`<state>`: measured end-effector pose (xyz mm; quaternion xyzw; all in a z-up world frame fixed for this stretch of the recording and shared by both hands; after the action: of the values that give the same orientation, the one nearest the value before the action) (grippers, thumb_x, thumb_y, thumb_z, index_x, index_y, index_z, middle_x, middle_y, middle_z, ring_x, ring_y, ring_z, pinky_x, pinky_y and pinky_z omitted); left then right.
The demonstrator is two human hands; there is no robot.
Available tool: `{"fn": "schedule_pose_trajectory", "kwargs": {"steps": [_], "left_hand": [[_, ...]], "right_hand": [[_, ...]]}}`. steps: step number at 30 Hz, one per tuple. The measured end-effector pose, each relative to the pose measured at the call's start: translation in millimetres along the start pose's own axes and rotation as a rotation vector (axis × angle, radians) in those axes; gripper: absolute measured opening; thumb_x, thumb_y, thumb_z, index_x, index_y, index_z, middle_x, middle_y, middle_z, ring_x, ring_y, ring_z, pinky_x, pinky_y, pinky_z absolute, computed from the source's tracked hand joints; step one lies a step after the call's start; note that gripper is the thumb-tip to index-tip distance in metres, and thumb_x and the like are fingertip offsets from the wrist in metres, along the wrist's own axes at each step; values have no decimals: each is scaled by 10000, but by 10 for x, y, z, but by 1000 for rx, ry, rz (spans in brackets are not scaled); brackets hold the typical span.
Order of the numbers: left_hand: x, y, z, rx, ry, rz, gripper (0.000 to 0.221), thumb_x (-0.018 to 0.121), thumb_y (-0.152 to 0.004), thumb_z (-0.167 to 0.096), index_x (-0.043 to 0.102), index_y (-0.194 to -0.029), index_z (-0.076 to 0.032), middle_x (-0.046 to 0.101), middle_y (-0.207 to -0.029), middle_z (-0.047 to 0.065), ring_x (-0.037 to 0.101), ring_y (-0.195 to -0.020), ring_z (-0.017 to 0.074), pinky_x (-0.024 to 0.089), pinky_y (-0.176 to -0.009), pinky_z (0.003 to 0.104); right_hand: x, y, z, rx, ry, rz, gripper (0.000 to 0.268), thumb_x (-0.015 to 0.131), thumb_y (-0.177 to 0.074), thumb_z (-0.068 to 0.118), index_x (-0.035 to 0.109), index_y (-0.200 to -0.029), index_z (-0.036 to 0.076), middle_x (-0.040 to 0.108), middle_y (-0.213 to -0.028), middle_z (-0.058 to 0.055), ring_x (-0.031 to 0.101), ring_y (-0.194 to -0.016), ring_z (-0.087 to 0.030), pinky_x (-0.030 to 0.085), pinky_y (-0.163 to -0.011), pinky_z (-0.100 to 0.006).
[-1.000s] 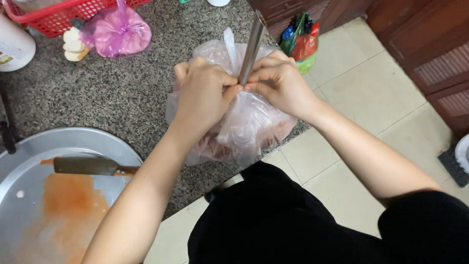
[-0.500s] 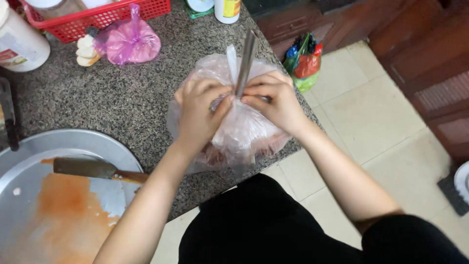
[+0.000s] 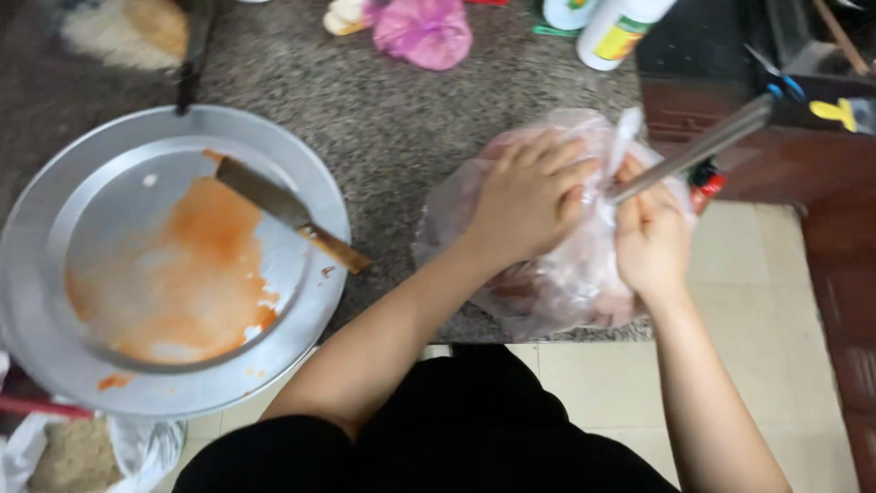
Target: The person prepares a large vertical stack of marinated meat by placing it into a large plastic bag, tying the bag around the central skewer, and then washing kitchen items in a sink.
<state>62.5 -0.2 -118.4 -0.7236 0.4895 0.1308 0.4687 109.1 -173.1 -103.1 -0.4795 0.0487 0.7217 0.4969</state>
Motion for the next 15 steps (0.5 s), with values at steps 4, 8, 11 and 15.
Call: {"fn": "schedule_pose_trajectory", "kwargs": {"steps": [4, 8, 11, 15], "left_hand": [[16, -34, 1, 25, -18, -61, 346, 606, -933, -290, 720, -1250, -212, 652, -1388, 64, 538, -1384, 299, 375, -1200, 503], [66, -35, 26, 49, 36, -119, 350, 610, -932, -300, 707, -1257, -213, 650, -1376, 62, 567, -1363, 301, 383, -1204, 485], [-4, 41, 140, 107, 310, -217, 413, 653, -946, -212, 625, -1347, -119, 609, -1436, 92, 553, -1397, 296, 374, -1240, 473], [-402, 790, 417, -147, 569, -470, 375, 596, -990, -49, 590, -1364, -82, 612, -1394, 98, 574, -1357, 211, 462, -1191, 364]], "right_hand": [[6, -48, -19, 34, -5, -33, 332, 513, -1082, 127, 655, -1359, 12, 660, -1387, -185, 618, -1312, -332, 451, -1119, -395], [-17, -50, -31, 37, 9, -88, 314, 537, -1102, 151, 673, -1355, 24, 673, -1364, -171, 634, -1292, -318, 462, -1096, -378], [-42, -36, 103, 25, -26, -106, 299, 540, -1118, 150, 678, -1349, 18, 678, -1359, -170, 636, -1295, -305, 459, -1092, -368], [-51, 11, -16, -8, -101, -98, 269, 544, -1152, 150, 679, -1336, 9, 680, -1386, -165, 637, -1309, -256, 459, -1096, -344]]}}
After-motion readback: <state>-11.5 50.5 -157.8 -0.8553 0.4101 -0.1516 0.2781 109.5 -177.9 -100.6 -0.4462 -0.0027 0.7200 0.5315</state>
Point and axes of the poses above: each hand's wrist, its own y-axis away from the middle knuckle, its own x-axis out of the palm, z = x × y, the point moved 4 cm from there along -y, towards the middle knuckle
